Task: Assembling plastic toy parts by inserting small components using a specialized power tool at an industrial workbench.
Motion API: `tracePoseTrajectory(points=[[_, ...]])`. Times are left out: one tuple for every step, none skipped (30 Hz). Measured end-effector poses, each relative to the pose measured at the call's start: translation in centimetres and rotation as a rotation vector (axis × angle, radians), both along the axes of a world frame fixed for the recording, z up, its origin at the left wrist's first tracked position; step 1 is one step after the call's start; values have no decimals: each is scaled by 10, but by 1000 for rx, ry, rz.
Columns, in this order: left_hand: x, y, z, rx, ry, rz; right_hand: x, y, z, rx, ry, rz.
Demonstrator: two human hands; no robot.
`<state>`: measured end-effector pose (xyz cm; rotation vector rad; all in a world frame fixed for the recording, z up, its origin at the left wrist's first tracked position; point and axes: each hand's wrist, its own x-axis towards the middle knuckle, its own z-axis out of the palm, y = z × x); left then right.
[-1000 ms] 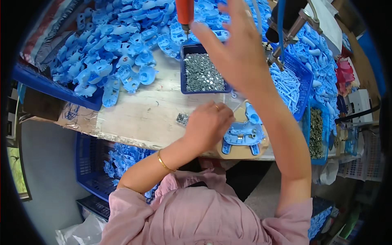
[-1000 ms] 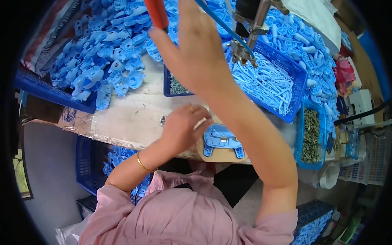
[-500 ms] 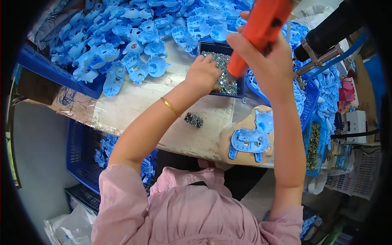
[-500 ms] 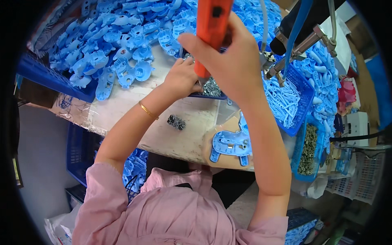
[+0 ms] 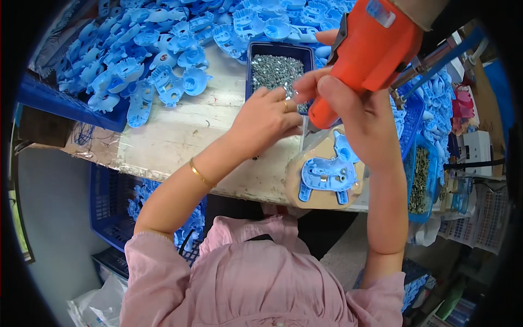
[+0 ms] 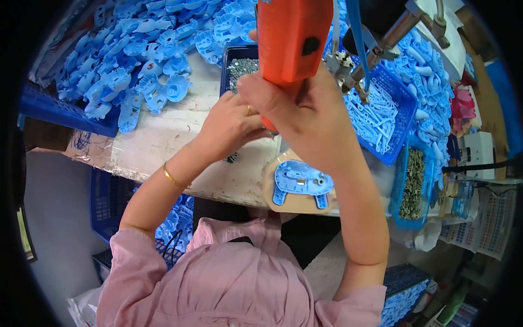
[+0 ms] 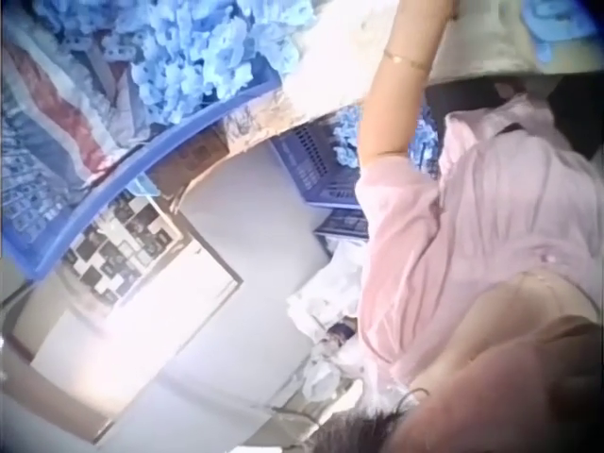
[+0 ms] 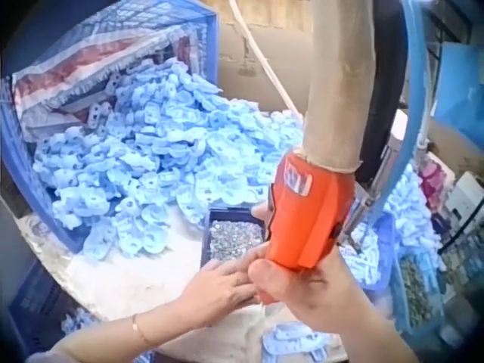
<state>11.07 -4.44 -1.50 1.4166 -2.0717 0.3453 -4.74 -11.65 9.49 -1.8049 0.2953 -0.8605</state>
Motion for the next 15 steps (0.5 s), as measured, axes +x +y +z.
tracePoseTrajectory(points=[[-8,7,1,5,5,-6,-2,3,0,5,5,-6],[-16,12,1,43,100,-24,-4,6,-1,31,-30,-3],[-23,16,1,81,195,-43,-5,11,0,56,-65,-3],[-27,17,-3,67,212,-59,-4,19,4,100,-67,-103],[-31,18,-4,71,218,-66,-8,19,1,103,-61,-111],[-34,19,-4,44,200,-97,-12,18,-4,195,-147,-90],[-36,20,-5,16,183,-128,-15,18,-7,286,-234,-69],[-39,21,-6,19,186,-133,-15,21,-8,312,-257,-106],[-42,22,-7,-3,193,-136,-16,24,-7,314,-256,-109],[-44,23,-9,-25,200,-140,-18,27,-4,240,-155,-136],[-46,23,-10,-23,201,-142,-19,29,-3,166,-55,-163],[-47,23,-10,-40,209,-131,-21,29,-3,166,-56,-167],[-49,23,-10,-57,217,-119,-22,30,-4,176,-60,-166],[-52,24,-11,-57,217,-123,-24,30,-5,186,-65,-166],[-54,25,-12,-34,248,-124,-25,30,-6,186,-66,-167]])
